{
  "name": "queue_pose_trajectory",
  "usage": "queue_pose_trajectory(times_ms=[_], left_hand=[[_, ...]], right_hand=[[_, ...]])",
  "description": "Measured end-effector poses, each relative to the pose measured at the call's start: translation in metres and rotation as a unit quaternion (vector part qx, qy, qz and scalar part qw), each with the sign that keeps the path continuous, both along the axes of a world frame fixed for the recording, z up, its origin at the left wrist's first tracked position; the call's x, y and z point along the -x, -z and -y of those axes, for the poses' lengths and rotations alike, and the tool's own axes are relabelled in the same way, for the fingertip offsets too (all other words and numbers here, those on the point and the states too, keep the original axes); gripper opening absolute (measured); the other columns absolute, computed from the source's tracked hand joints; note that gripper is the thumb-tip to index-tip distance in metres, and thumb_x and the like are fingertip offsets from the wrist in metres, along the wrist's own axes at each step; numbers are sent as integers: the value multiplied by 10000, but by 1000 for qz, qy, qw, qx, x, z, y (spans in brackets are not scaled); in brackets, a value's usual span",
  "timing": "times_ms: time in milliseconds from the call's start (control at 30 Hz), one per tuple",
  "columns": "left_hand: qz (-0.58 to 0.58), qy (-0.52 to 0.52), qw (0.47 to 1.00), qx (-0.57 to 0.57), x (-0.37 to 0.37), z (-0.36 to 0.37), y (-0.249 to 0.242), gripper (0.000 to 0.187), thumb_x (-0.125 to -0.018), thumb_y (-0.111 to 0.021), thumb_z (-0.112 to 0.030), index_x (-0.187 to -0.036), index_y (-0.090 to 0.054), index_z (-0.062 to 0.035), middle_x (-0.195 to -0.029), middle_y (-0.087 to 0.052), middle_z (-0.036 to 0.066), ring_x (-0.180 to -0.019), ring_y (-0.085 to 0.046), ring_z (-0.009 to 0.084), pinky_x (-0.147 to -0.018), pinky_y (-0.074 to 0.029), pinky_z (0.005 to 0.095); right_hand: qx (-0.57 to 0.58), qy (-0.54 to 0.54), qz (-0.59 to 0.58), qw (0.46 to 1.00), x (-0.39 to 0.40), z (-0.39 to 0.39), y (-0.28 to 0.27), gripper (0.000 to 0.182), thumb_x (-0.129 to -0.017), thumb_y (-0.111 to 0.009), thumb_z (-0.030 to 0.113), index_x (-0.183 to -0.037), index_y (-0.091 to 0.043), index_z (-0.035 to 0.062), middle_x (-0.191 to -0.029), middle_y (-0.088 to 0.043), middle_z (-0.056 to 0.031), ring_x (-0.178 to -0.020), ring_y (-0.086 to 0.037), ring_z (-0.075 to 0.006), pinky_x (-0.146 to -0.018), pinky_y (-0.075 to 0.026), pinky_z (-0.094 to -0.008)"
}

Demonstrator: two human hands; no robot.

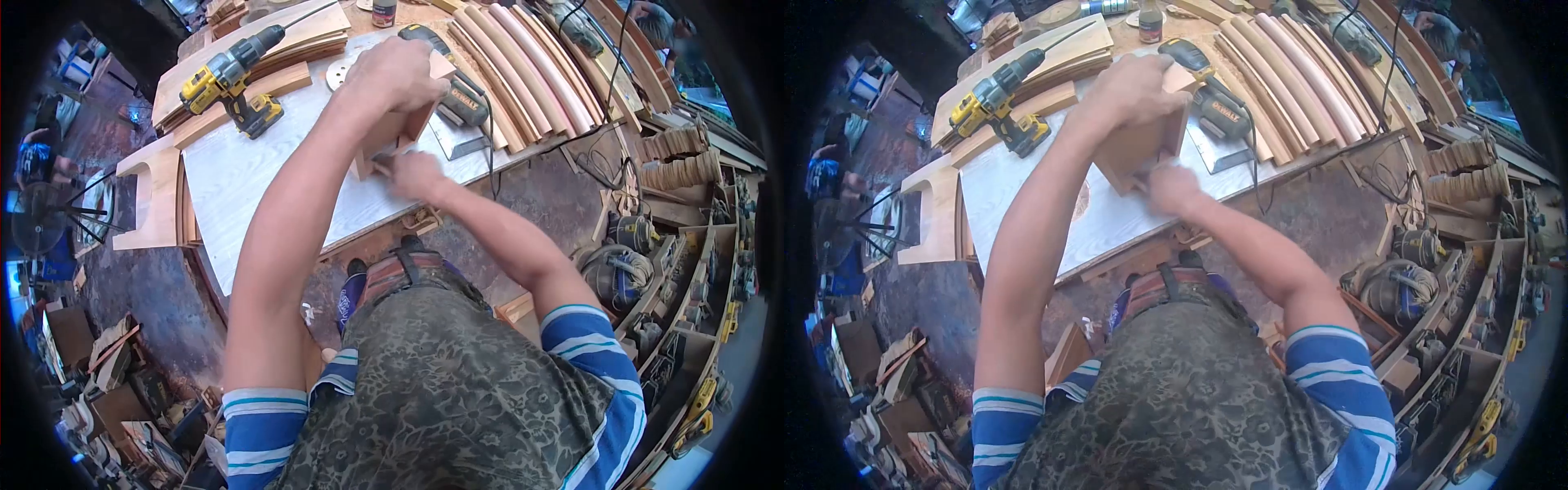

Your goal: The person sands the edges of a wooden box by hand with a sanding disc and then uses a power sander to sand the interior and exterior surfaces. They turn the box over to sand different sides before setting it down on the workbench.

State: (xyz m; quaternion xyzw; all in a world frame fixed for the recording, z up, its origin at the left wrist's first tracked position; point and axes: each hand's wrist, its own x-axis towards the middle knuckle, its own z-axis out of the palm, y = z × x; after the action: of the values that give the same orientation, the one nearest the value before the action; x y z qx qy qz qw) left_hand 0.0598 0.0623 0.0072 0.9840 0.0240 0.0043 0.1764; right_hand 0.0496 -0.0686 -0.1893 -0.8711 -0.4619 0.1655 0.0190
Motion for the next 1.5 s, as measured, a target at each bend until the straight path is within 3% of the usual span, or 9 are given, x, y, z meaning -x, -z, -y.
queue_pose_trajectory(times_ms=[133, 200, 500, 933, 1133, 1233, 1333, 1367, 1500], left_hand=[[60, 7, 998, 27, -2, 0, 14, 484, -864, -695, -412, -1114, -768, -5, -1135, -747, 279, -1090, -725, 419, -994, -574, 504], [60, 7, 998, 15, -1, 0, 12, 483, -863, -693, -408, -1115, -767, -3, -1128, -748, 279, -1084, -726, 419, -988, -577, 503], [16, -4, 1000, -3, -2, 0, 6, 671, -869, -714, -467, -1354, -667, -5, -1289, -711, 240, -1219, -668, 397, -1069, -519, 468], [16, -1, 1000, 5, -3, -1, 12, 709, -864, -722, -484, -1368, -657, 11, -1346, -682, 250, -1264, -643, 394, -1115, -490, 454], [3, 1, 1000, 14, -3, 0, 6, 671, -858, -731, -467, -1354, -680, -18, -1294, -707, 251, -1212, -672, 402, -1066, -520, 473], [-8, 2, 1000, 22, -2, 0, 3, 650, -857, -736, -466, -1342, -692, -36, -1278, -713, 251, -1203, -676, 401, -1050, -527, 476], [0, 0, 1000, 25, 0, -1, 3, 652, -854, -737, -472, -1338, -692, -38, -1271, -718, 248, -1195, -680, 402, -1048, -530, 475], [4, -2, 1000, 24, 1, 0, 3, 652, -854, -737, -472, -1338, -692, -38, -1271, -718, 248, -1195, -680, 402, -1048, -530, 475], [10, -11, 1000, 20, 1, 1, 1, 646, -853, -738, -493, -1306, -711, -34, -1251, -728, 245, -1184, -686, 399, -1036, -538, 469]], right_hand=[[-6, 92, -14, 996, -4, 11, 3, 351, -971, -550, 273, -1121, -695, -11, -993, -765, -249, -936, -766, -408, -819, -606, -530], [20, 73, -16, 997, 20, -13, 17, 433, -917, -599, 248, -1346, -653, 258, -1019, -778, -196, -964, -763, -371, -860, -613, -505], [-67, 160, -169, 970, 17, -24, 9, 457, -861, -592, 234, -1255, -704, 31, -1171, -737, -269, -1140, -708, -417, -1010, -561, -511], [-8, 140, -119, 983, 17, -2, -23, 415, -873, -573, 228, -1246, -733, 138, -1111, -759, -226, -1071, -730, -412, -948, -580, -522], [30, 54, -22, 998, 12, -7, 22, 591, -912, -568, 274, -1499, -583, 345, -1003, -772, -178, -952, -762, -367, -832, -614, -490], [-25, 75, 0, 997, -6, 28, -18, 291, -921, -570, 203, -1051, -788, 61, -1012, -778, -211, -943, -770, -395, -822, -610, -503], [8, 70, 35, 997, -19, 31, -12, 308, -944, -568, 231, -1144, -762, 99, -972, -778, -209, -902, -775, -386, -780, -614, -488], [14, 51, 86, 995, -22, 28, 18, 392, -953, -578, 285, -1331, -681, 277, -890, -767, -166, -797, -764, -373, -696, -604, -484], [-29, 59, 8, 998, 7, 44, 1, 419, -912, -573, 196, -1324, -646, 193, -893, -760, -213, -853, -756, -424, -733, -586, -545]])
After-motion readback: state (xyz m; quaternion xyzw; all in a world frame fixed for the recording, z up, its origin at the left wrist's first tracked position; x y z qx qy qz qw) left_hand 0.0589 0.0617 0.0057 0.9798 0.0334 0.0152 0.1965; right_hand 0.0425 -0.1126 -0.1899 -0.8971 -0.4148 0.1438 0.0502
